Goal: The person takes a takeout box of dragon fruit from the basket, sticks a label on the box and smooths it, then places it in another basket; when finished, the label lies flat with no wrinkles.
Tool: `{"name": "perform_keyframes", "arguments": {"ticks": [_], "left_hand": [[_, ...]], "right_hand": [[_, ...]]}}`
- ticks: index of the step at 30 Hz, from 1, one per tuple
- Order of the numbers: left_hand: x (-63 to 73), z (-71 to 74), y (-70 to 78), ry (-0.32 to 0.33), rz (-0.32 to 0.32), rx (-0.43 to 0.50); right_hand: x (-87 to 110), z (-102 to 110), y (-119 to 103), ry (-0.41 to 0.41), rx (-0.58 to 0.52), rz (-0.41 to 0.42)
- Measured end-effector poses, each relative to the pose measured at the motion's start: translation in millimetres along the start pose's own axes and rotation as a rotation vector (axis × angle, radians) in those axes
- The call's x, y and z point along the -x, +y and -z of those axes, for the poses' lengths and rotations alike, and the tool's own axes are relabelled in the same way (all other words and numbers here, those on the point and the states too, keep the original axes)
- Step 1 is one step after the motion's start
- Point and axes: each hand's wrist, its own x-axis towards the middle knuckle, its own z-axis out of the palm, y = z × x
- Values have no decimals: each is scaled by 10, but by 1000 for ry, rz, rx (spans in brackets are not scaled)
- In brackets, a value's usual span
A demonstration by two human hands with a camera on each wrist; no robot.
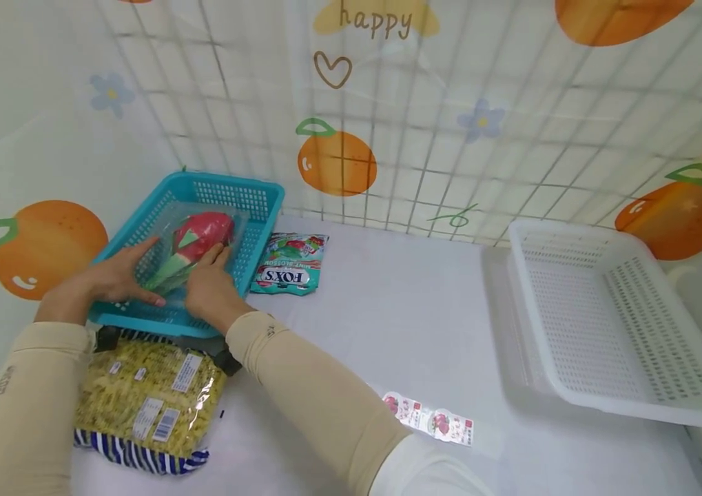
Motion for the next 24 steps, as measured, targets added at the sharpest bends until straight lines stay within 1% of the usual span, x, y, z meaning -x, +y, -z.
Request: {"name": "perform_keyframes", "arguments": {"ticks": [3,9,13,15,22,24], "left_hand": [[-6,-10,-10,5,2,0],[-15,2,-5,25,-6,-12],[-15,9,1,25,-1,-10],[-17,4,-1,22,5,-9],[-17,-20,-18,23,16,-3],[-11,-15,-8,22,20,1]], "right_hand": [[-9,-15,-8,8,8,-14],[9,-2,-8,33,2,-1],[17,0,-13,36,6,-2],[26,2,-13,37,-2,-5],[36,-5,-11,30,-87,-19],[39,-5,-17,35,-72,-19]]}}
